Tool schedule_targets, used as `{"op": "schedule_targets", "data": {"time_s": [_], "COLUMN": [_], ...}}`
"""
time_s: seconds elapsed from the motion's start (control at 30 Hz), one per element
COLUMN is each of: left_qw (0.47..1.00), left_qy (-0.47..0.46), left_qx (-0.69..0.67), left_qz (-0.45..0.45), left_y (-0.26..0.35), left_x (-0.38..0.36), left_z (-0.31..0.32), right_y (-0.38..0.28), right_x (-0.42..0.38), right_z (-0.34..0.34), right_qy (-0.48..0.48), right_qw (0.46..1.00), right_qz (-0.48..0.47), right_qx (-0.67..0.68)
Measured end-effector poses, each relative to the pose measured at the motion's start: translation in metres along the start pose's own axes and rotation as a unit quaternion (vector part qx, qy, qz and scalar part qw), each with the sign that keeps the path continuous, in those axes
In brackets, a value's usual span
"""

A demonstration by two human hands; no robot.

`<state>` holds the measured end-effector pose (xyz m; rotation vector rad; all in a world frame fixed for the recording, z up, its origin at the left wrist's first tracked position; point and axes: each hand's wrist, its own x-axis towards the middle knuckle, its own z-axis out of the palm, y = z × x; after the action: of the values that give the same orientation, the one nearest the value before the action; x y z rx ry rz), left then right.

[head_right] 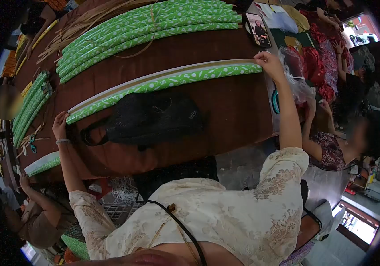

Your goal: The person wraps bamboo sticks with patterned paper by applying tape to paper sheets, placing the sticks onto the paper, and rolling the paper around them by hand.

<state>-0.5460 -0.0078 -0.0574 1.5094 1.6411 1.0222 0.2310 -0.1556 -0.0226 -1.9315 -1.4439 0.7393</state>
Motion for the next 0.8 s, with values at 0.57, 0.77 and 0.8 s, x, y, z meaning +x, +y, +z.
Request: {"op": "schedule_targets", "data": {"time_s": [0.57, 0.77, 0.8], "left_qw": [1.000, 1.000, 1.000], "left_qy": [0.008, -0.007, -0.004], "left_qx": [0.025, 0.003, -0.001], "left_qz": [-0.014, -0.002, -0.002], "left_y": [0.017, 0.007, 0.006], "left_x": [-0.007, -0.002, -0.002], "left_z": [0.005, 0.002, 0.003], "right_y": [-0.006, -0.021, -0.018], "right_x": [0.002, -0.008, -0.007], "right_z": [-0.007, -0.011, -0.012], "right_qy": [-0.056, -0.039, -0.055], "right_qw": [0.996, 0.996, 0.998], "right_qz": [0.016, -0.009, 0.007], "right_qx": [-0.064, -0.081, -0.042]}}
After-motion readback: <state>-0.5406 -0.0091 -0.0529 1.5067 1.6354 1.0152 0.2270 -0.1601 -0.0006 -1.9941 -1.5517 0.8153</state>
